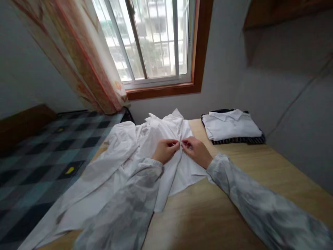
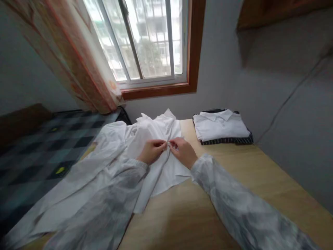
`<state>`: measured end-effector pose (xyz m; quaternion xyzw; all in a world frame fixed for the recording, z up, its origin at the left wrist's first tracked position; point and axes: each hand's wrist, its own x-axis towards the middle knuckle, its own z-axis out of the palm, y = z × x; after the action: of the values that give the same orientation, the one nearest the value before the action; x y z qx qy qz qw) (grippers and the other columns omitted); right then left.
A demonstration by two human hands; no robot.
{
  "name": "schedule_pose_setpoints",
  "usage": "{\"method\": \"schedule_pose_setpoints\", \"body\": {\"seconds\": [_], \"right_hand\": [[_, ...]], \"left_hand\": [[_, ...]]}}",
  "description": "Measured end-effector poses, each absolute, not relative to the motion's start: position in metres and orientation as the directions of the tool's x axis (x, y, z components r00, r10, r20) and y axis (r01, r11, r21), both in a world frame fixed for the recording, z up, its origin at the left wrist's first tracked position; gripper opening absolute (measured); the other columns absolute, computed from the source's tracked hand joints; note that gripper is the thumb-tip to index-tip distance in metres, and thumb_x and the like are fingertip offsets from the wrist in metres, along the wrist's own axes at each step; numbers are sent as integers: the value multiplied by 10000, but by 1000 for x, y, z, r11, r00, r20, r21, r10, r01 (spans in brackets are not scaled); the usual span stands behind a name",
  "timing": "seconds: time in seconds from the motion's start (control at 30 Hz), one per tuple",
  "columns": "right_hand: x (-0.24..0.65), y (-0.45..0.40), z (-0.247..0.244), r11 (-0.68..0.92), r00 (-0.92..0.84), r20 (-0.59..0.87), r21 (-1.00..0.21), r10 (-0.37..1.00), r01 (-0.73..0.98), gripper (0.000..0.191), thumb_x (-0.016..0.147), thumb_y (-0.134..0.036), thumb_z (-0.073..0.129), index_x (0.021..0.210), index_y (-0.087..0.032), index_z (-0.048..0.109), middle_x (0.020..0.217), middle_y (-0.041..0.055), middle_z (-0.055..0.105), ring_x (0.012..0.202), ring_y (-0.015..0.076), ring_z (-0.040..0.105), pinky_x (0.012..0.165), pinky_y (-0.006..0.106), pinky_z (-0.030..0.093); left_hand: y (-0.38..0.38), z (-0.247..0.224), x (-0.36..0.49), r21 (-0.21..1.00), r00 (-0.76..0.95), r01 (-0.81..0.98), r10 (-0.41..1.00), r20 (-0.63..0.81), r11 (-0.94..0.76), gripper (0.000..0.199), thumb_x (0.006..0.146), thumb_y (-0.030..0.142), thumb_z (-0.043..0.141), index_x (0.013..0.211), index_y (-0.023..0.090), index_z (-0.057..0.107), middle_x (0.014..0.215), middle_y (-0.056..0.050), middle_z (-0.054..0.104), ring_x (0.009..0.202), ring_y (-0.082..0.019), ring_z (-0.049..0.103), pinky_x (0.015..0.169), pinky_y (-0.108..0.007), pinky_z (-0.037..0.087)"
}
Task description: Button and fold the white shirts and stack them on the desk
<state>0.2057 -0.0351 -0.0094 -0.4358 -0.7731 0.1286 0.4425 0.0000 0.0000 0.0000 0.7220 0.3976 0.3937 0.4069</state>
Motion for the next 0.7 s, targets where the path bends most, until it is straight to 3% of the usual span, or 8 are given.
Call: {"method": "schedule_pose_setpoints", "body": {"seconds": [0.3,0.47,0.7], "right_hand": [[210,-30,-13,635,-242,614,-573,752,518,89,1019,-202,661,1077,-216,727,979,69,753,858,221,690,811,345,536],[209,-30,-11,633,-218,624,-583,750,509,98,983,-168,688,1059,-197,743,923,51,734,809,202,677,779,326,530],[207,-31,-11,630,-247,620,-530,745,568,131,1054,-219,663,1105,-205,784,983,72,752,863,211,693,813,330,541]], "left_hand": [[0,-1,4,895,327,279,911,253,-349,326,846,449,820,921,134,862,815,-73,802,645,-139,622,590,-241,439],[0,2,3,902,339,259,907,251,-346,322,846,444,819,921,133,860,796,-70,800,647,-144,633,589,-240,448],[0,3,3,927,330,208,914,234,-312,367,853,500,817,850,133,835,703,-48,758,612,-143,624,588,-244,455]]}}
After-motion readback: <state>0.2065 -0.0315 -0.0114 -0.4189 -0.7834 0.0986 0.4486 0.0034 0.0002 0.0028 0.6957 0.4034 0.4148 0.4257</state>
